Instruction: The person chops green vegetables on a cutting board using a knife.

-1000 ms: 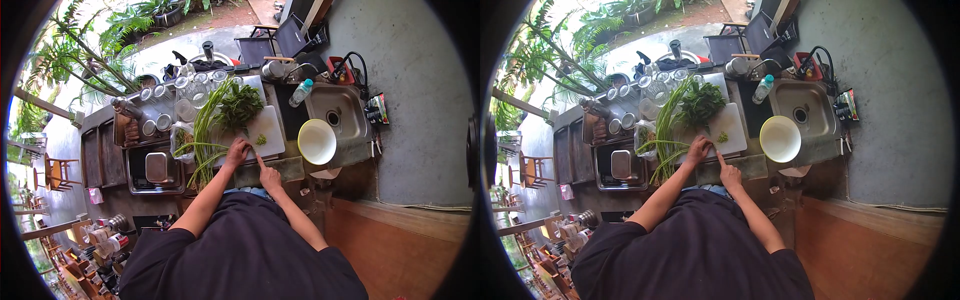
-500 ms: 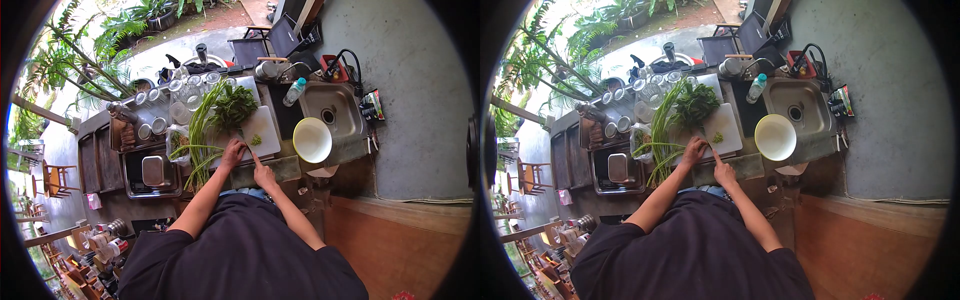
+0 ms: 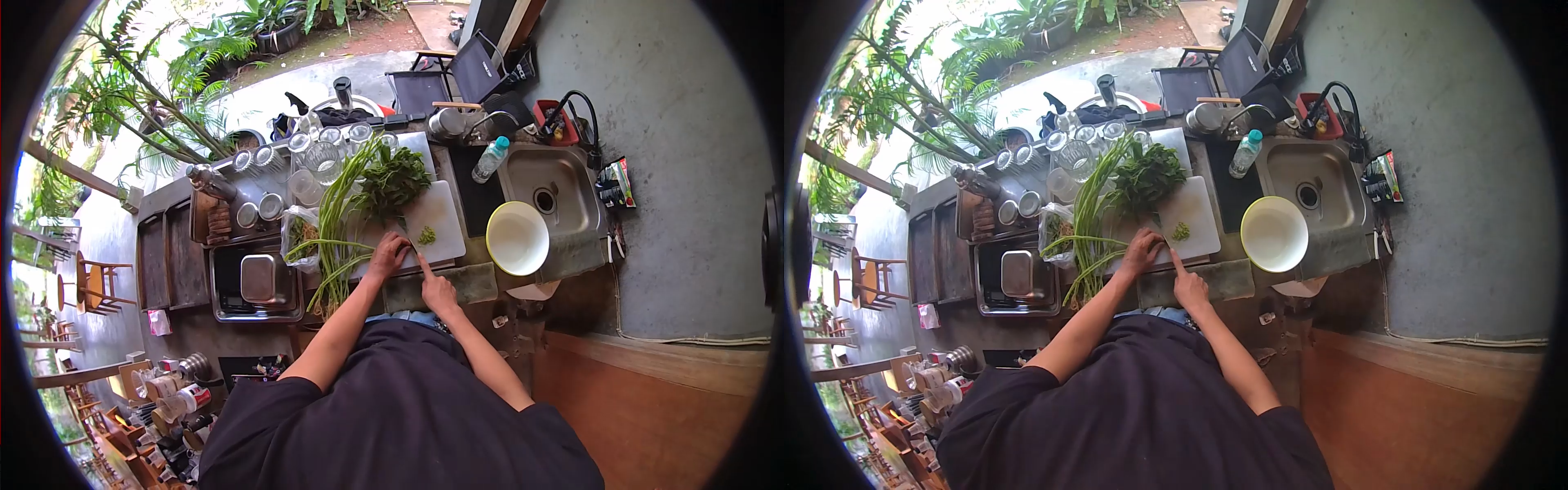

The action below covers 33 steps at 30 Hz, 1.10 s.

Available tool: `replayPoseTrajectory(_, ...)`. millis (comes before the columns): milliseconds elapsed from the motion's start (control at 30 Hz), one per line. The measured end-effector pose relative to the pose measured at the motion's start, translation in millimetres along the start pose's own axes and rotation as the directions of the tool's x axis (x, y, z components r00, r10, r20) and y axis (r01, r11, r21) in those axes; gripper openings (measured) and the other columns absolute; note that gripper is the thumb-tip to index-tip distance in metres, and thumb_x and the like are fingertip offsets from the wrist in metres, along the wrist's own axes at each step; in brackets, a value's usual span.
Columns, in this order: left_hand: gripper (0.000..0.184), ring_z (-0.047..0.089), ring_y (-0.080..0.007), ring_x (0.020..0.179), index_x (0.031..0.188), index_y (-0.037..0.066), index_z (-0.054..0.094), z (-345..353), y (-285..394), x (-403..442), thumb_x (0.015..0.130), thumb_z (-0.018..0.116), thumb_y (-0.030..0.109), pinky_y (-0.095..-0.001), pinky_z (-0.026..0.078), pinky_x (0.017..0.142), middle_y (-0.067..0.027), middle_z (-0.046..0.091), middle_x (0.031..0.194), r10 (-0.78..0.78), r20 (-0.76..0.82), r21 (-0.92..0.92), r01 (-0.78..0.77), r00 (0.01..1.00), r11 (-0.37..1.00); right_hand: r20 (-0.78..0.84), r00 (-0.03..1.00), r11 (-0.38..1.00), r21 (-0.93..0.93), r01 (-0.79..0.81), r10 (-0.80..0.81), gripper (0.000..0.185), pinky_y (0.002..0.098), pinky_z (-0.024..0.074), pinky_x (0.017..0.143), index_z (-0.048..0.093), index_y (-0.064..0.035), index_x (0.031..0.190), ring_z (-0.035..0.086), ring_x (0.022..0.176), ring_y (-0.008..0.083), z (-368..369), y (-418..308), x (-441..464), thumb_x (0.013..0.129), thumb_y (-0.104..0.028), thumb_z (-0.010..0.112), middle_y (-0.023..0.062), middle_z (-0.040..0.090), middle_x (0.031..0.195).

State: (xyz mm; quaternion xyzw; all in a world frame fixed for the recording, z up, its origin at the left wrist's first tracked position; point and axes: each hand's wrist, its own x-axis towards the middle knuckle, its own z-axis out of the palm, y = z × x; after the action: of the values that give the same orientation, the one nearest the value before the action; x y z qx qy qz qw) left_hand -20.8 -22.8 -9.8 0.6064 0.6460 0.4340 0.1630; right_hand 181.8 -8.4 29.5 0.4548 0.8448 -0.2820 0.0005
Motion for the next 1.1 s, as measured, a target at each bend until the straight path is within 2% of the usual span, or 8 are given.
replayPoseTrajectory(67, 0.012, 0.059, -0.0348, 0.094, 0.093, 0.003, 0.068, 3, -4, -1, 0.082, 0.072, 0.007, -0.0426, 0.048, 0.084, -0.0131, 0.062, 0.094, 0.019, -0.019, 0.003, -0.019, 1.000, 1.000, 0.054, 0.998, 1.000, 0.000, -0.010, 0.010, 0.080, 0.0625, 0.0521, 0.078, 0.016, -0.0380, 0.159, 0.067, 0.080, 0.0516, 0, 7, -8, 0.092, -0.014, 0.053, 0.0308, 0.067, 0.079)
replayPoseTrajectory(200, 0.012, 0.059, -0.0348, 0.094, 0.093, 0.003, 0.068, 3, -3, 0, 0.082, 0.072, 0.007, -0.0426, 0.048, 0.083, -0.0130, 0.062, 0.093, 0.028, -0.027, 0.021, -0.028, 0.999, 0.999, 0.052, 0.999, 1.000, -0.009, 0.000, 0.001, 0.080, 0.0630, 0.0518, 0.077, 0.017, -0.0377, 0.159, 0.066, 0.079, 0.0517, -2, 9, -12, 0.091, -0.014, 0.053, 0.0302, 0.067, 0.079)
replayPoseTrajectory(367, 0.012, 0.058, -0.0345, 0.095, 0.092, 0.004, 0.068, 1, 3, -1, 0.081, 0.073, 0.006, -0.0429, 0.049, 0.082, -0.0125, 0.060, 0.092, 0.018, -0.038, 0.014, -0.017, 0.999, 1.000, -0.038, 0.999, 1.000, -0.003, 0.028, -0.029, 0.076, 0.0633, 0.0515, 0.074, 0.020, -0.0343, 0.158, 0.066, 0.075, 0.0504, -2, 13, -4, 0.092, -0.013, 0.051, 0.0290, 0.066, 0.074)
replayPoseTrajectory(600, 0.012, 0.059, -0.0342, 0.092, 0.093, 0.004, 0.069, 3, 2, -1, 0.082, 0.072, 0.006, -0.0431, 0.048, 0.081, -0.0125, 0.062, 0.091, 0.020, -0.034, 0.033, -0.019, 0.999, 0.999, -0.041, 0.999, 0.999, 0.027, 0.021, -0.020, 0.076, 0.0623, 0.0517, 0.076, 0.021, -0.0339, 0.159, 0.066, 0.076, 0.0495, -9, 14, -1, 0.092, -0.014, 0.052, 0.0283, 0.066, 0.075)
replayPoseTrajectory(667, 0.012, 0.059, -0.0340, 0.095, 0.092, 0.004, 0.069, 5, 1, -2, 0.081, 0.072, 0.003, -0.0427, 0.049, 0.083, -0.0122, 0.063, 0.091, -0.024, -0.025, -0.021, 0.023, 0.999, 1.000, -0.101, 0.994, 0.996, 0.069, 0.053, -0.046, 0.072, 0.0625, 0.0513, 0.074, 0.024, -0.0334, 0.158, 0.065, 0.074, 0.0507, -11, 13, -3, 0.093, -0.016, 0.052, 0.0294, 0.065, 0.072)
replayPoseTrajectory(800, 0.012, 0.059, -0.0341, 0.095, 0.093, 0.004, 0.069, 6, 0, -1, 0.081, 0.071, 0.004, -0.0429, 0.050, 0.083, -0.0123, 0.063, 0.092, -0.041, -0.007, -0.031, 0.041, 0.999, 0.999, -0.037, 0.998, 0.996, 0.080, 0.046, -0.043, 0.069, 0.0629, 0.0510, 0.076, 0.025, -0.0340, 0.157, 0.065, 0.076, 0.0517, -14, 11, -9, 0.095, -0.019, 0.052, 0.0308, 0.064, 0.073)
replayPoseTrajectory(900, 0.015, 0.060, -0.0343, 0.093, 0.096, 0.006, 0.070, 5, 0, -1, 0.081, 0.072, 0.005, -0.0434, 0.049, 0.081, -0.0123, 0.063, 0.091, 0.002, -0.053, 0.006, -0.002, 0.999, 1.000, 0.004, 1.000, 0.998, 0.065, 0.024, -0.024, 0.068, 0.0633, 0.0507, 0.078, 0.025, -0.0350, 0.157, 0.065, 0.079, 0.0523, -18, 7, -13, 0.096, -0.021, 0.051, 0.0322, 0.064, 0.075)
replayPoseTrajectory(1100, 0.017, 0.060, -0.0331, 0.093, 0.097, 0.008, 0.070, -10, 6, 2, 0.080, 0.070, 0.007, -0.0432, 0.050, 0.082, -0.0113, 0.063, 0.091, 0.084, 0.037, 0.093, -0.087, 0.996, 0.992, 0.006, 1.000, 0.997, 0.080, -0.005, 0.004, 0.068, 0.0626, 0.0506, 0.081, 0.027, -0.0331, 0.157, 0.065, 0.081, 0.0524, -20, 6, -15, 0.095, -0.019, 0.052, 0.0321, 0.066, 0.078)
